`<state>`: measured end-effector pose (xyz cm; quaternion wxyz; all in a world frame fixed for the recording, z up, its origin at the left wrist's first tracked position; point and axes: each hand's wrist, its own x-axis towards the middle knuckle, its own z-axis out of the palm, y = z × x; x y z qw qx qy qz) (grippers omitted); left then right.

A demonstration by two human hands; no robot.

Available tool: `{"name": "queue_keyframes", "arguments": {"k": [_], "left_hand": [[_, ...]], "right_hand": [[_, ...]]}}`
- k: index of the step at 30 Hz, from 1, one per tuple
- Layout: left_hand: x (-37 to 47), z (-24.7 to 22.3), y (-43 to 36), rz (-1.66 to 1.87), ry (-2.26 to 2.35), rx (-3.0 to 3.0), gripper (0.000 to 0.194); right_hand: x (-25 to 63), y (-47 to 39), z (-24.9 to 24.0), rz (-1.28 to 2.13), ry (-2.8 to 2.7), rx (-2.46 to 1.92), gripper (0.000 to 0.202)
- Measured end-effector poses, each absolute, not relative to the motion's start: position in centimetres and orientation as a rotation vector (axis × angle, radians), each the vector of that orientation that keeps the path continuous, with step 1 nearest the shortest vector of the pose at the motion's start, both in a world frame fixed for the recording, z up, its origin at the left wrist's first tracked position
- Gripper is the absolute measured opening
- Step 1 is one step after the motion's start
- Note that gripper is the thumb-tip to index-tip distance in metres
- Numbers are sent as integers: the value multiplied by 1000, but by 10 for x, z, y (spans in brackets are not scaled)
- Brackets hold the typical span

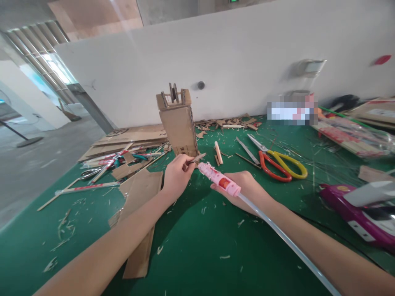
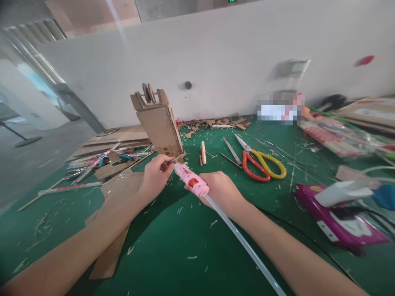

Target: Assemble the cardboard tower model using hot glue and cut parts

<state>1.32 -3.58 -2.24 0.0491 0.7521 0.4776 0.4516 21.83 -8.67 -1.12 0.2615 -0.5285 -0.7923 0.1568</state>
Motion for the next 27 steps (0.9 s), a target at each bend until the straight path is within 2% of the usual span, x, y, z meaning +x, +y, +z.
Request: {"name": "queue_keyframes", "arguments": {"k": [6,12,27], "left_hand": [[12,-24,-35,1352,1485,2303,3],[13,-21,-37,1370,1520,2226,9],[15,-21,-38,1370,1575,2136,26]], "right_hand": [[220,-87,-11,518,-1998,-1444,40],[225,-81,-8,567,-1704,-1579,37],[222,-84,-3,617,-1813,-1527,38]]}}
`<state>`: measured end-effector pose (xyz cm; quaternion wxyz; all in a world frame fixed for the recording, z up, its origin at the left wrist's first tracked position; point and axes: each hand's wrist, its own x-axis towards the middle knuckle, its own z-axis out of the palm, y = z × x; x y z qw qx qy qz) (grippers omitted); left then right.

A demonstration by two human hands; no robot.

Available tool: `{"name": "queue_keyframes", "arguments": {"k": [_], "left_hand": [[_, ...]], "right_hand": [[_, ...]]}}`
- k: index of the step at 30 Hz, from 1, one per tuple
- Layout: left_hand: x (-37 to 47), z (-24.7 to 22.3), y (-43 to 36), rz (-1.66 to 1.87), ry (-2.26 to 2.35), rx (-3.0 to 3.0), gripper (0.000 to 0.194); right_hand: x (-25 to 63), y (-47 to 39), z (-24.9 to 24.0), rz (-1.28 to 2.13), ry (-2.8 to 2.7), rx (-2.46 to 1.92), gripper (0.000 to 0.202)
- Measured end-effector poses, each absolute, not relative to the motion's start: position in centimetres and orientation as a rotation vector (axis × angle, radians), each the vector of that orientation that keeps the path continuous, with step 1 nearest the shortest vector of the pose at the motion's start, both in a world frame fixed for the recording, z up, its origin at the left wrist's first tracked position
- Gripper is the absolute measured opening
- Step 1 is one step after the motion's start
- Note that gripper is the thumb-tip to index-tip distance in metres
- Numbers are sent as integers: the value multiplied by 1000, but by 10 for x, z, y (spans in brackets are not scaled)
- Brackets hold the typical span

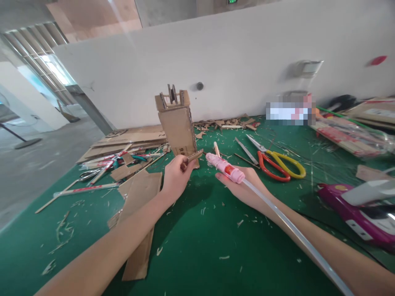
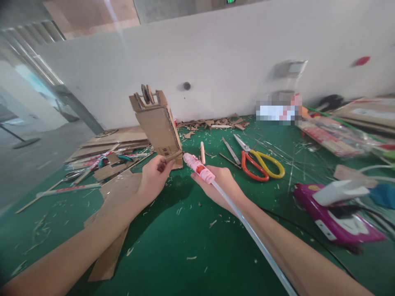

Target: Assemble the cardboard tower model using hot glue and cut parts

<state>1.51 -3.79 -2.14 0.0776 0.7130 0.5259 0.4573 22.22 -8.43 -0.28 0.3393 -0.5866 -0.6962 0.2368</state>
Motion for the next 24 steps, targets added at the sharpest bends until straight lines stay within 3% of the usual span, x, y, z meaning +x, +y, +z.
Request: {"name": "queue_keyframes", "arguments": {"k": [14,24], "left_hand": [[14,-23,-36,1350,1570,2177,26],[17,-15,-41,1308,1448,1847,31]], "right_hand": [[218,-89,-4,627,-1731,-1411,35],[219,-85,-3,609,-1698,-1619,39]]}}
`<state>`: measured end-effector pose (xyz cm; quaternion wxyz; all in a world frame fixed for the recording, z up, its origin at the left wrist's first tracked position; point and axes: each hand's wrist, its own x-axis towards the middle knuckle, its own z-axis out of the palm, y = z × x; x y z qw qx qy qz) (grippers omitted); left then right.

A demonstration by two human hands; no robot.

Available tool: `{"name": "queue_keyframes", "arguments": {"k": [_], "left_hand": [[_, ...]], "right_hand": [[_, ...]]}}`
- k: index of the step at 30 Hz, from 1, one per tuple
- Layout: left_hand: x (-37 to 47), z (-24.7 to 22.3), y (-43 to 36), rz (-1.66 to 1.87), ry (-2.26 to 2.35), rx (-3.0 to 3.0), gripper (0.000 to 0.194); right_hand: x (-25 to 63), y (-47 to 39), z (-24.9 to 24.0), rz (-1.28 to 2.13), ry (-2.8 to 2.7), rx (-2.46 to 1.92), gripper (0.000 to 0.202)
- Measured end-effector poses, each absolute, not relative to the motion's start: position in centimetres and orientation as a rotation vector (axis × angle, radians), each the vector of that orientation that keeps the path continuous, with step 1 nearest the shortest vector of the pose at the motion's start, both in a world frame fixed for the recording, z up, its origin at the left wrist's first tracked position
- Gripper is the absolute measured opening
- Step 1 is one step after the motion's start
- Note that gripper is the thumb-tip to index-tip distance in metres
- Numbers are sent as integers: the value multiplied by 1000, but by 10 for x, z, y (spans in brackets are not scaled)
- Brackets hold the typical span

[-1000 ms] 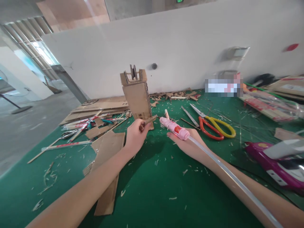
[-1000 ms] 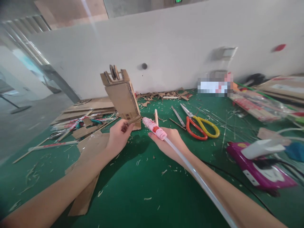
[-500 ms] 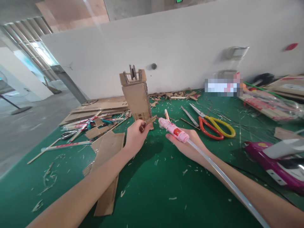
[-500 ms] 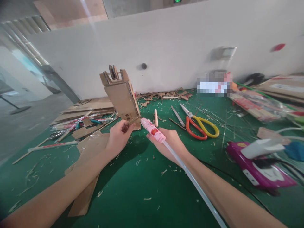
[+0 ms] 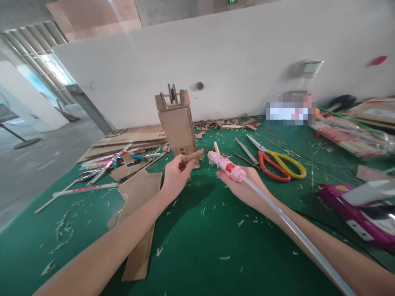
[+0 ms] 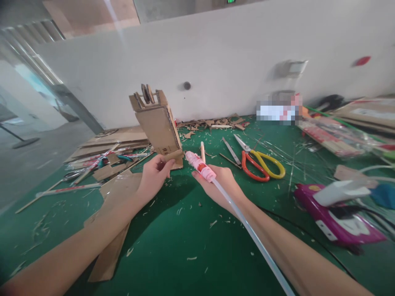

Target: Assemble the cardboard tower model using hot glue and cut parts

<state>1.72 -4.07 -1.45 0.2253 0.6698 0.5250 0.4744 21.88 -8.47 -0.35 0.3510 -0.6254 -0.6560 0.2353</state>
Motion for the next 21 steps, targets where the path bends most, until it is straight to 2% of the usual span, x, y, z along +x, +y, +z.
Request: {"name": "queue_keyframes", "arguments": {"k": [21], "left_hand": [[18,-14,-41,1308,1480,1867,32]], "right_hand": [[221,-85,-6,573,-1835,-1503,34]]}}
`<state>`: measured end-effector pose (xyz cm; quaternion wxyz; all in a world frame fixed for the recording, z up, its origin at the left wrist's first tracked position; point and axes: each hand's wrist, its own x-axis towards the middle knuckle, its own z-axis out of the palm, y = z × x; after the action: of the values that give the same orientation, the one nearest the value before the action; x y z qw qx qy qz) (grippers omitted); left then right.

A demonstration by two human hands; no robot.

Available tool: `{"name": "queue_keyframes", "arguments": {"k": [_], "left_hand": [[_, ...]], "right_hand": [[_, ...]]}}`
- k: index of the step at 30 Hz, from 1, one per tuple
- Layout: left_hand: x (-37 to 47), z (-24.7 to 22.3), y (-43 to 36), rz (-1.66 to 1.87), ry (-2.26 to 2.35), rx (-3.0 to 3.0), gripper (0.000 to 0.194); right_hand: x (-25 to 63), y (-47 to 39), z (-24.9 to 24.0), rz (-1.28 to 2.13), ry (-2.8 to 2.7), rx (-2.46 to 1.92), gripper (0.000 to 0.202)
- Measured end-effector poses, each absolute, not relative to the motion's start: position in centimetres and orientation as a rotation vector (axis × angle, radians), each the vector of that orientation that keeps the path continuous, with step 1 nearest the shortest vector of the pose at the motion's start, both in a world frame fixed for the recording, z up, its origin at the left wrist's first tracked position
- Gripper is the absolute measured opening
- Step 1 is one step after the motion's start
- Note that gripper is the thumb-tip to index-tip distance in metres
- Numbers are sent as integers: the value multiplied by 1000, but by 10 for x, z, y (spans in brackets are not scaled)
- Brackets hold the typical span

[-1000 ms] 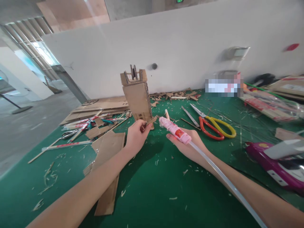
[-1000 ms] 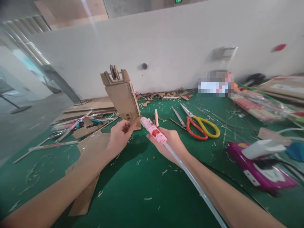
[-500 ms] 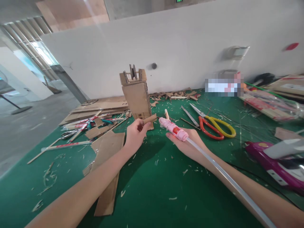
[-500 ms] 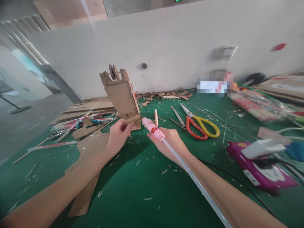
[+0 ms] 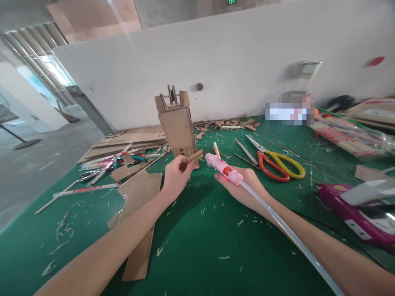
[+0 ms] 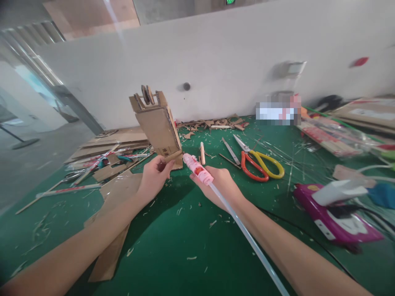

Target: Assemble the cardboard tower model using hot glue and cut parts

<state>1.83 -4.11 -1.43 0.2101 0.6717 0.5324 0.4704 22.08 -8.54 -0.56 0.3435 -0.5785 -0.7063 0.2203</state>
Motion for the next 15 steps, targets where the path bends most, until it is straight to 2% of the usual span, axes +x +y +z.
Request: {"name": "queue_keyframes", "arguments": {"k": [15], "left_hand": [[17,-15,-41,1318,1505,1882,35]], "right_hand": [[217,-90,-4,582,-1756,-1448,32]]}}
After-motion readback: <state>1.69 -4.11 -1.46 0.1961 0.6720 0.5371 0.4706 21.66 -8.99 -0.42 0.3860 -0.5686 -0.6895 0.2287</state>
